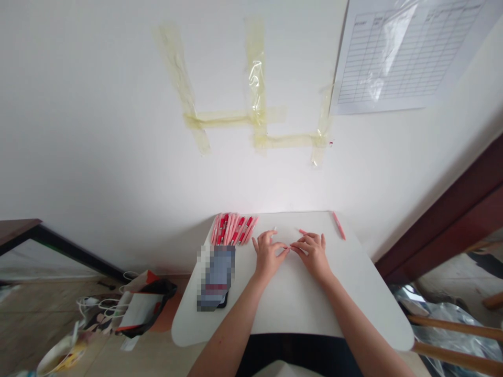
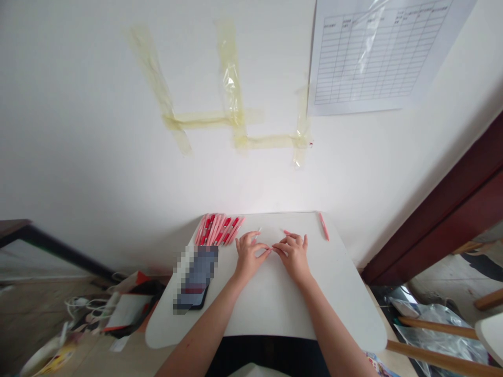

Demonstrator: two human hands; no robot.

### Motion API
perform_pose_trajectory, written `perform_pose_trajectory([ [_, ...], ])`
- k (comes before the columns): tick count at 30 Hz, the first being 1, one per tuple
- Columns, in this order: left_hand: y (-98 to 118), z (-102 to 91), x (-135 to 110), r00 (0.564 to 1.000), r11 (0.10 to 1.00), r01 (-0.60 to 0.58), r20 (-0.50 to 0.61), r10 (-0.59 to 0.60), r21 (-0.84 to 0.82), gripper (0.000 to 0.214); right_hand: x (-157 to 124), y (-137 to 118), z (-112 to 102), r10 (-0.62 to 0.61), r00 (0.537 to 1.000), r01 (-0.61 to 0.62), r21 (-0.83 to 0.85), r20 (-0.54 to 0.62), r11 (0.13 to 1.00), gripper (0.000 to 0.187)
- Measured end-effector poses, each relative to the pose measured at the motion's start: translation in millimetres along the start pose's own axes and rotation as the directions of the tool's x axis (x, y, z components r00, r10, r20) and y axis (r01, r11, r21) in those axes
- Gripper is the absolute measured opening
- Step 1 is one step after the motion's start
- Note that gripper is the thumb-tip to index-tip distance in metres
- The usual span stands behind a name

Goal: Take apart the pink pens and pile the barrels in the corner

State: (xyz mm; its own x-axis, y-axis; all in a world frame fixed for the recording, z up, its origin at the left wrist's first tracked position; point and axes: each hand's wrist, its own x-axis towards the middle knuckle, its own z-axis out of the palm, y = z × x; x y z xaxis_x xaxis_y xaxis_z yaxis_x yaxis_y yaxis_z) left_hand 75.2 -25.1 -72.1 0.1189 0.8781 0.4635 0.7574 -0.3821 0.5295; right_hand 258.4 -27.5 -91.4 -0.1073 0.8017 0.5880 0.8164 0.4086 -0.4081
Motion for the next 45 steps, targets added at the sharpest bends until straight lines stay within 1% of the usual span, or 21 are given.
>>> perform_pose_trajectory([
  [3,1,-0.3,0,1.0,1.0,0.024,-0.007,-0.024,-0.007,0.003,0,1,-1,-0.003,1.0,0.003,0.005,0.008,1.0,0.025],
  [5,0,-0.2,1,0.999,0.999,0.045,-0.021,-0.046,-0.017,0.003,0,2,-3,0.011,1.0,-0.011,0.004,0.001,1.0,0.03],
  [7,-2,-0.1,2,0.997,0.997,0.067,-0.037,-0.068,-0.028,0.003,1,5,-5,0.049,0.999,-0.049,0.003,-0.019,0.999,0.038],
  [9,-3,-0.3,3,0.995,0.996,0.078,-0.051,-0.08,-0.036,0.004,0,11,-8,0.092,0.994,-0.093,-0.018,-0.054,0.995,0.041],
  [13,-5,-1.7,5,0.994,0.996,0.079,-0.078,-0.081,-0.032,0.003,-3,26,-9,0.109,0.986,-0.131,-0.176,-0.129,0.976,0.036],
  [16,-5,-3.0,5,0.991,0.996,0.083,-0.102,-0.085,-0.023,0.002,-6,33,-6,0.156,0.974,-0.198,-0.275,-0.167,0.941,0.035],
  [19,-5,-3.6,5,0.99,0.997,0.082,-0.118,-0.083,-0.013,0.003,-8,36,-4,0.185,0.965,-0.236,-0.313,-0.184,0.92,0.03],
  [22,-6,-4.1,5,0.988,0.997,0.082,-0.128,-0.083,-0.01,0.003,-8,38,-3,0.193,0.963,-0.243,-0.299,-0.187,0.923,0.028],
  [27,-6,-7.0,5,0.984,0.996,0.084,-0.162,-0.079,0.026,0.004,-4,42,-4,0.185,0.968,-0.218,-0.208,-0.167,0.953,0.033],
  [31,-5,-10.5,6,0.976,0.993,0.111,-0.191,-0.101,0.044,0.005,0,43,-7,0.116,0.977,-0.137,-0.109,-0.18,0.985,0.031],
  [33,-5,-11.7,6,0.976,0.993,0.112,-0.192,-0.101,0.049,0.005,0,41,-9,0.075,0.983,-0.09,-0.08,-0.167,0.993,0.03],
  [38,-6,-12.2,6,0.979,0.993,0.099,-0.184,-0.085,0.064,0.006,1,32,-12,0.029,0.993,-0.037,-0.067,-0.117,0.997,0.027],
  [45,-8,-9.5,5,0.982,0.993,0.085,-0.175,-0.071,0.077,0.005,2,26,-15,0.015,0.994,-0.024,-0.082,-0.111,0.996,0.025],
])
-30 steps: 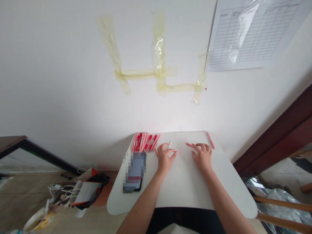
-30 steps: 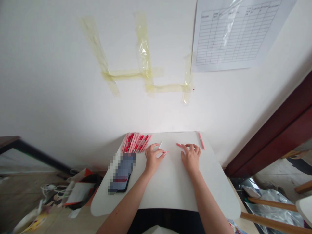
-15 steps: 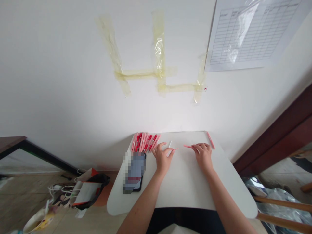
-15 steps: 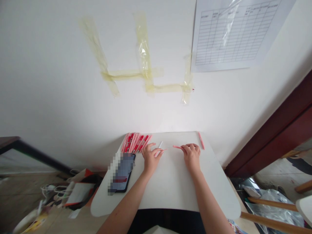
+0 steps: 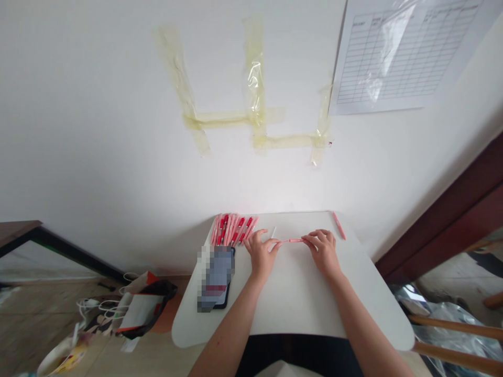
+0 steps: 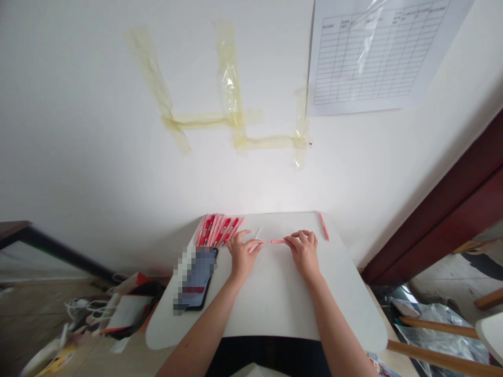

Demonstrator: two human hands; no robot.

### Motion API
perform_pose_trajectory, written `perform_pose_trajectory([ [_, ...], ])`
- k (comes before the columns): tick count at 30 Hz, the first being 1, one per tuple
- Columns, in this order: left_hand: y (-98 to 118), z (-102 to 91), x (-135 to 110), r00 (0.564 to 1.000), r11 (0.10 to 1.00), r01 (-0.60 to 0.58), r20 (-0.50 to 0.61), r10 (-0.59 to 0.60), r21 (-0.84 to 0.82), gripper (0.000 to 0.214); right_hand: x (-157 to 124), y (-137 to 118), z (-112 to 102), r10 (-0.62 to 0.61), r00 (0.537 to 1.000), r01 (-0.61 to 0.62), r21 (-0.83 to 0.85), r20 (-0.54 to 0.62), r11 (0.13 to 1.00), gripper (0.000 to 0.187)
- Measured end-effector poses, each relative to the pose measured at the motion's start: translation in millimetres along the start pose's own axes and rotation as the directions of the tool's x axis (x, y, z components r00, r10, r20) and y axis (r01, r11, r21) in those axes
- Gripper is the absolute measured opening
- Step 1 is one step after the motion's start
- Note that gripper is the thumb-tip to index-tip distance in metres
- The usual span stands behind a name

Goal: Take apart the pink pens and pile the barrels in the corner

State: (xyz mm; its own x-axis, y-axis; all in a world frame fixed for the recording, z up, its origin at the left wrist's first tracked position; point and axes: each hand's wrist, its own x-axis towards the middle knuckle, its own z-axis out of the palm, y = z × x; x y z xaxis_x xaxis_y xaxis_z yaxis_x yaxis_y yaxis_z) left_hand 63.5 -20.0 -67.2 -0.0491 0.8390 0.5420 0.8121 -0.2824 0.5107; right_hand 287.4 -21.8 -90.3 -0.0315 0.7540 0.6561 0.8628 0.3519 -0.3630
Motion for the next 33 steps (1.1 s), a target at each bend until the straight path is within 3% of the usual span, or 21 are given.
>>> perform_pose_trajectory([
  [33,-1.0,1.8,0.2,0.998,1.0,-0.012,0.058,0.013,-0.016,0.01,-0.8,-1.6,-1.0,-0.029,0.999,0.03,-0.05,0.029,0.998,0.024],
])
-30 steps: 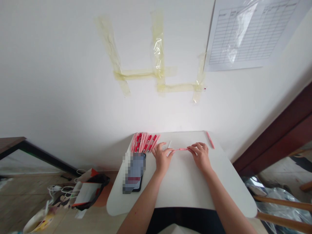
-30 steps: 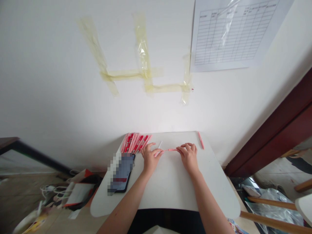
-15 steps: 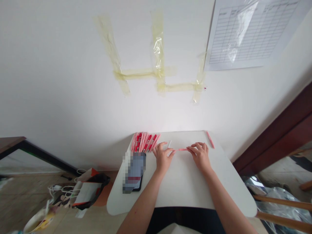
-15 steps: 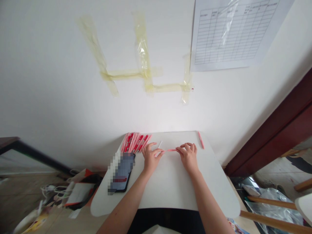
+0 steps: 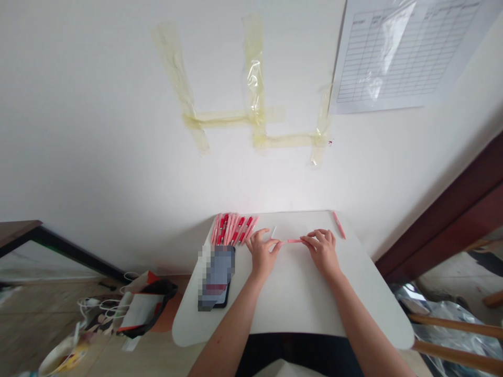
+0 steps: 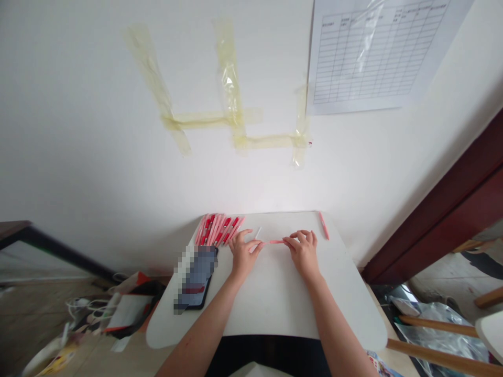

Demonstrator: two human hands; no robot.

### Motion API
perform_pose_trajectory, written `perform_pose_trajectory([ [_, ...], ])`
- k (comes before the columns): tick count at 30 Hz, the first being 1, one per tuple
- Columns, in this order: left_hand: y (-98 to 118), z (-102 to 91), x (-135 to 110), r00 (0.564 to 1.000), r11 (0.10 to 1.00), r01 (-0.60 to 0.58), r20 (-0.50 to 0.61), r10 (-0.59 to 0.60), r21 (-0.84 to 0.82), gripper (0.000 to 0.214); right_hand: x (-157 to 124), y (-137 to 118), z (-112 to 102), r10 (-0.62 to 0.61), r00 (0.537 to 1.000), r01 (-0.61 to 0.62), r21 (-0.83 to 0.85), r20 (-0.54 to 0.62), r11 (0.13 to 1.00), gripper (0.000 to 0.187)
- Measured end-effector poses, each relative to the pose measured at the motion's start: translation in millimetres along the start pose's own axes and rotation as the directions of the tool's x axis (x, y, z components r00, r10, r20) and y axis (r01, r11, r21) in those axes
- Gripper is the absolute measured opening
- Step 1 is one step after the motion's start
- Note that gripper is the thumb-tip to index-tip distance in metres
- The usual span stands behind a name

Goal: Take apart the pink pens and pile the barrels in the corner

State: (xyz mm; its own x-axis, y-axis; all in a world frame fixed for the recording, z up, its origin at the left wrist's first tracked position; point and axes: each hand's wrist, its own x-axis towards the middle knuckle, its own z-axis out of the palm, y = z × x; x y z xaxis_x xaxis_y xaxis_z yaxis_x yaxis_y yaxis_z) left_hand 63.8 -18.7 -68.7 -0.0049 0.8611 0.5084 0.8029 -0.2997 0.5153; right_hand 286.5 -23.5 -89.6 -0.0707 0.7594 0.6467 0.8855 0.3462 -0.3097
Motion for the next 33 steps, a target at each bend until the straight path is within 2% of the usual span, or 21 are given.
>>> perform_pose_trajectory([
  [7,0,-0.7,1,0.999,1.0,0.031,-0.007,-0.031,0.003,0.01,1,5,-2,0.07,0.996,-0.071,-0.015,-0.064,0.997,0.027],
  [10,0,-0.6,1,0.999,0.999,0.043,-0.015,-0.043,-0.009,0.01,-1,7,1,0.073,0.996,-0.075,-0.048,-0.051,0.996,0.026],
  [16,-1,0.3,2,0.999,0.999,0.046,-0.028,-0.047,-0.023,0.009,-6,9,8,0.157,0.987,-0.152,-0.162,0.018,0.975,0.023],
  [20,-2,1.1,1,0.999,0.999,0.033,-0.023,-0.034,-0.039,0.008,-7,9,10,0.157,0.987,-0.15,-0.171,0.029,0.974,0.023],
  [24,-2,0.9,1,1.0,0.998,0.025,-0.014,-0.026,-0.05,0.008,-6,3,8,0.12,0.993,-0.12,-0.106,0.0,0.987,0.027],
  [29,1,0.0,0,1.0,0.999,-0.007,-0.005,0.006,-0.053,0.008,-2,-15,6,-0.036,0.998,0.031,0.099,0.051,0.995,0.025],
  [33,3,0.9,0,0.999,0.998,-0.027,0.015,0.028,-0.063,0.006,0,-24,8,-0.062,0.997,0.053,0.158,0.052,0.986,0.02],
])
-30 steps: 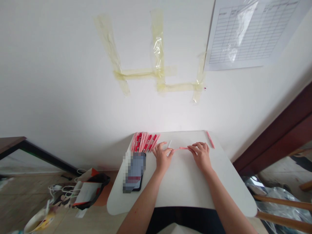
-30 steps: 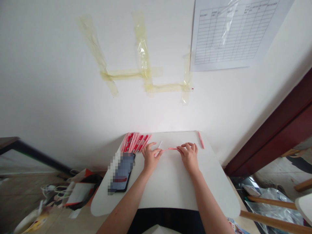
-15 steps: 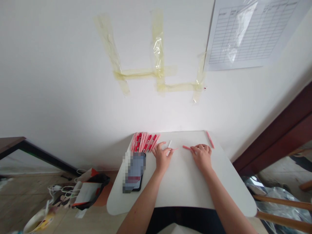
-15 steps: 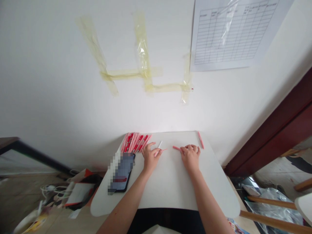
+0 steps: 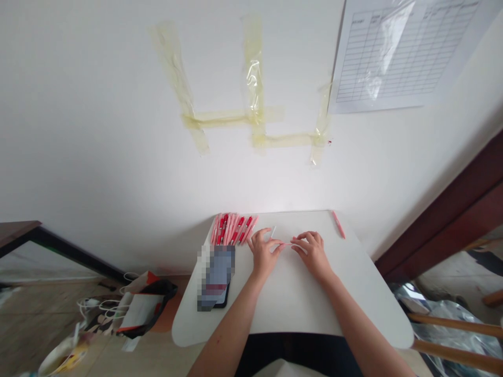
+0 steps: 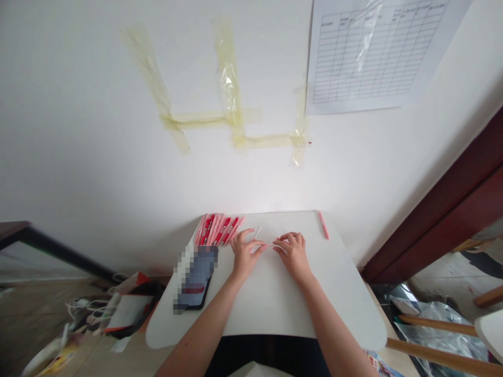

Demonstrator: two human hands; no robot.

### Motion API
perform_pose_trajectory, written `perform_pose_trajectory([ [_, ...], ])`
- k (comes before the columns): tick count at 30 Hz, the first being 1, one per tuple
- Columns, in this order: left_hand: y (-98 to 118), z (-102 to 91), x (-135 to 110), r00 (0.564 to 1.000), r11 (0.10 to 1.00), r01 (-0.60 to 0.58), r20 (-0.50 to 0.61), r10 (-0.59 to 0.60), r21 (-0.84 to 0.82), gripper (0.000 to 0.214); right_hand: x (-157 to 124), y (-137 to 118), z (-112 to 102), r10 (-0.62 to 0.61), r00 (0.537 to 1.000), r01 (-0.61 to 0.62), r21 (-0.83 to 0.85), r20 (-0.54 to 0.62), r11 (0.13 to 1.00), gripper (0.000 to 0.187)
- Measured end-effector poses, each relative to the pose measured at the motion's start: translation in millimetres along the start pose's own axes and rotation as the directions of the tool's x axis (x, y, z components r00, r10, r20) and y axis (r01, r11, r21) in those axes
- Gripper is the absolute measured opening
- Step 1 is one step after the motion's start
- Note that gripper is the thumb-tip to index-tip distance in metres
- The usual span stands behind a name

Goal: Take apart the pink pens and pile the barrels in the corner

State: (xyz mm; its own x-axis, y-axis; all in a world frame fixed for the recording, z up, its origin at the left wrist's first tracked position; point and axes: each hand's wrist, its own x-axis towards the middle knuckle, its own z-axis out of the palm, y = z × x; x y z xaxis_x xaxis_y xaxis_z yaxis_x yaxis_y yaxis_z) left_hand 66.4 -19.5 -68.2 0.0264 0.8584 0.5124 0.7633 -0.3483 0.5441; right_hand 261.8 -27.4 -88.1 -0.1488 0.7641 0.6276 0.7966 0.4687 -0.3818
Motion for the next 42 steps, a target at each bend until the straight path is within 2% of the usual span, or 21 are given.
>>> perform_pose_trajectory([
  [6,2.8,-0.4,-0.6,1.0,1.0,-0.01,0.013,0.01,-0.013,0.006,0.4,-0.9,-1.8,-0.004,1.0,0.004,0.061,0.003,0.998,0.018],
  [18,6.1,-3.6,-0.5,1.0,1.0,-0.008,0.021,0.008,0.009,0.005,-0.5,-1.0,-5.6,-0.027,0.999,0.024,0.073,0.035,0.997,0.018],
  [42,2.8,1.4,-3.2,0.996,0.998,-0.056,0.072,0.053,0.04,0.006,0.6,0.6,-2.0,0.007,1.0,-0.007,0.122,-0.006,0.992,0.015],
])
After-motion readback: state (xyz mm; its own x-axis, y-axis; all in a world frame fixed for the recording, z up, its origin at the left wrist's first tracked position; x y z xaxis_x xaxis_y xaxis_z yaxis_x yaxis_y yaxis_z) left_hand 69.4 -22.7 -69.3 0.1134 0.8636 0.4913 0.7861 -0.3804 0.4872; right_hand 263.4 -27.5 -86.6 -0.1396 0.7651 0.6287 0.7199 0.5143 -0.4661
